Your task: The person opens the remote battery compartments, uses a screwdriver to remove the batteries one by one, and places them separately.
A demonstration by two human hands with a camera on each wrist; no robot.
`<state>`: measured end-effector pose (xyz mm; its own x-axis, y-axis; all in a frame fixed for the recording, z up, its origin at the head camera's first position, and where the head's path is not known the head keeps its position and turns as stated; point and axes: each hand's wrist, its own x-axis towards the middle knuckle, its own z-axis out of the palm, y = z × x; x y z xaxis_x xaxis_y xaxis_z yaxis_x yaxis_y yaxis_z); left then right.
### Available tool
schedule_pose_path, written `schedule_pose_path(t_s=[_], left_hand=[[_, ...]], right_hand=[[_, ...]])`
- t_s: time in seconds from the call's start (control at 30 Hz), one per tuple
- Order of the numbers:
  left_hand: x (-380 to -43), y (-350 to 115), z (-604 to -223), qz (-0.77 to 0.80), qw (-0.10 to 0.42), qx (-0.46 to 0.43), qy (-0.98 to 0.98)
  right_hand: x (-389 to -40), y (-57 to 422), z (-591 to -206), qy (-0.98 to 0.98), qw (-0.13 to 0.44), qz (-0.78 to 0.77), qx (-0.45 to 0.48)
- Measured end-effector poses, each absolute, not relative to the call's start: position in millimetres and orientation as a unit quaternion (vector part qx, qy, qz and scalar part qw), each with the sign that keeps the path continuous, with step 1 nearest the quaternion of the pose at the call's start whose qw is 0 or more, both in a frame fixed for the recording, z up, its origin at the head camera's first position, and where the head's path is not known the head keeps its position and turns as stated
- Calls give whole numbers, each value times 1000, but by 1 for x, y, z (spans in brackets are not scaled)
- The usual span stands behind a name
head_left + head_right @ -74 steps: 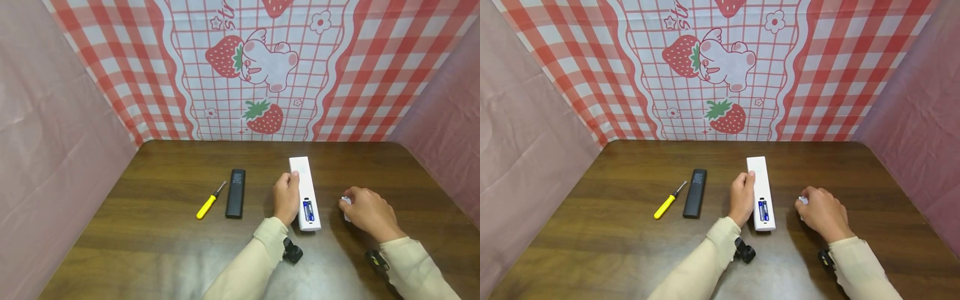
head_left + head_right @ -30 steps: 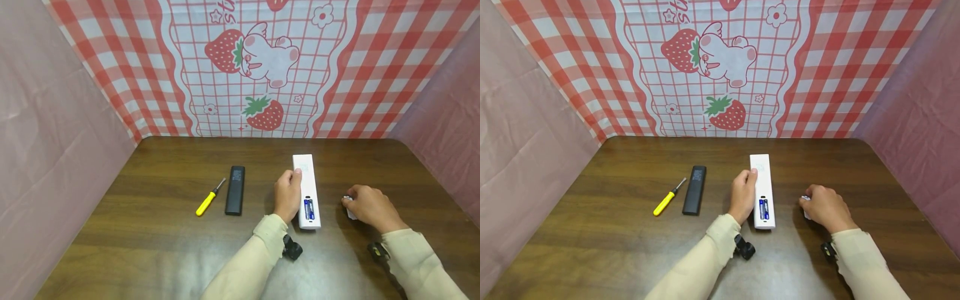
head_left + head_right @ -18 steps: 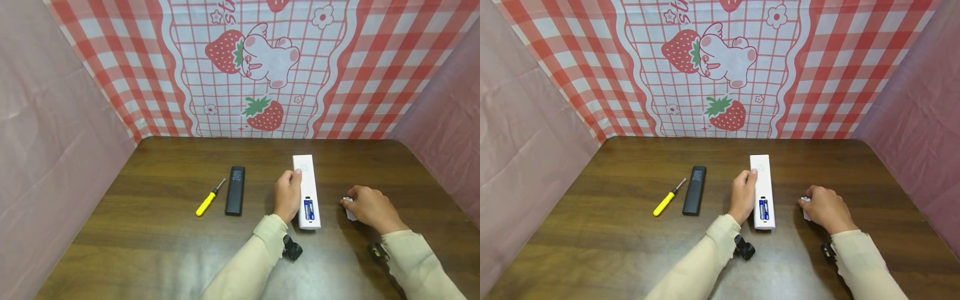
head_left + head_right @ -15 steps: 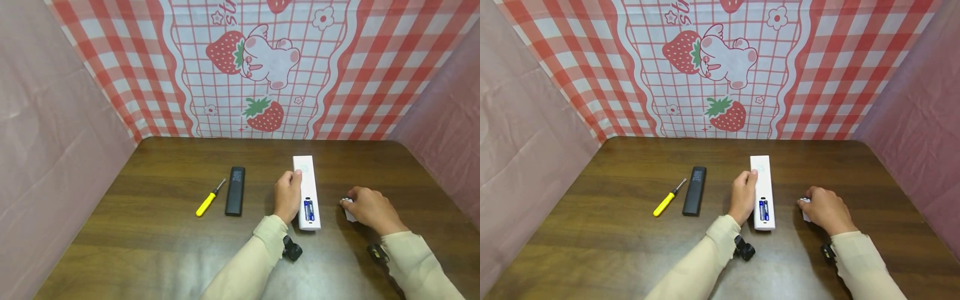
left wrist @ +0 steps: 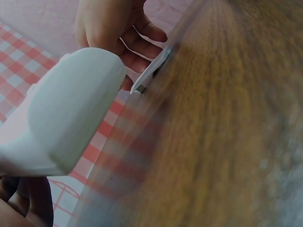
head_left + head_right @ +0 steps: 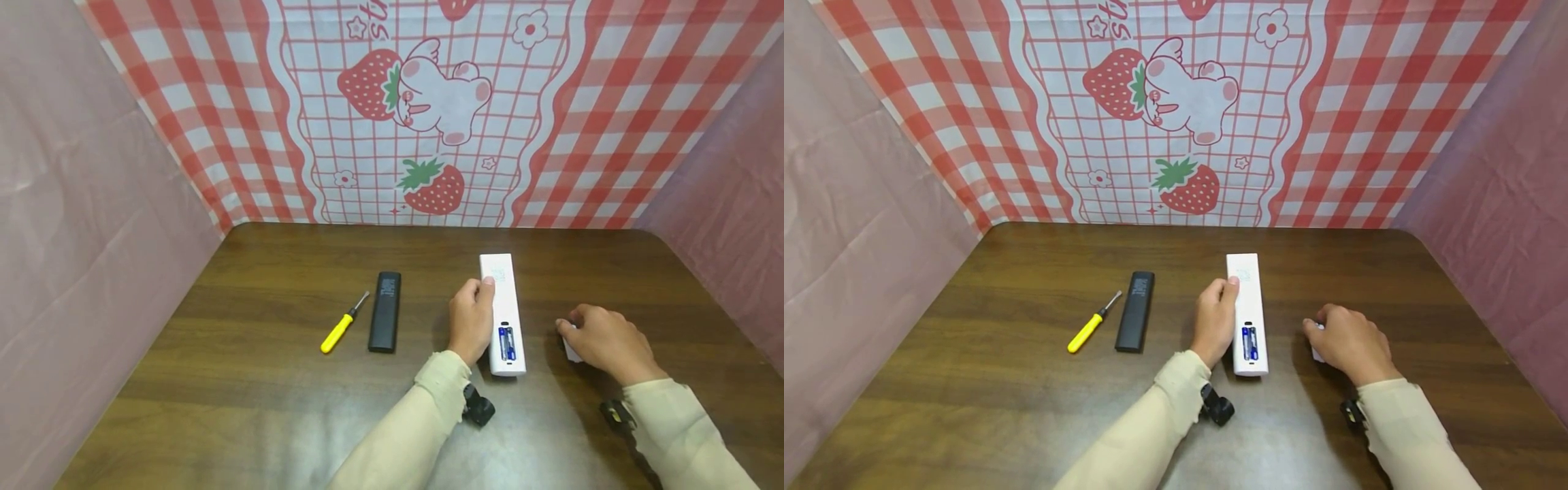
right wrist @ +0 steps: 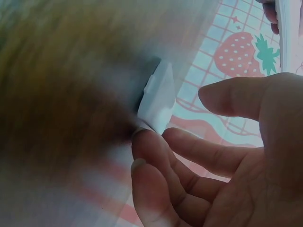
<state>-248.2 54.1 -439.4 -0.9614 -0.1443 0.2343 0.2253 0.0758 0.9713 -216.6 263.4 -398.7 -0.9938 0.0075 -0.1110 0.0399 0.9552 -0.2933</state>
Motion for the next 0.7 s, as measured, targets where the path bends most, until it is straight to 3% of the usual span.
schedule_pose_path(t_s=[0.27,0.7], left_hand=[[-246,56,-440,-687,117,-25,-717],[-248,53,-439,-683,129,-9,-719]], right_hand=[[-213,270,-399,987,51,-155,15],[-220,265,-382,986,45,-159,-9]])
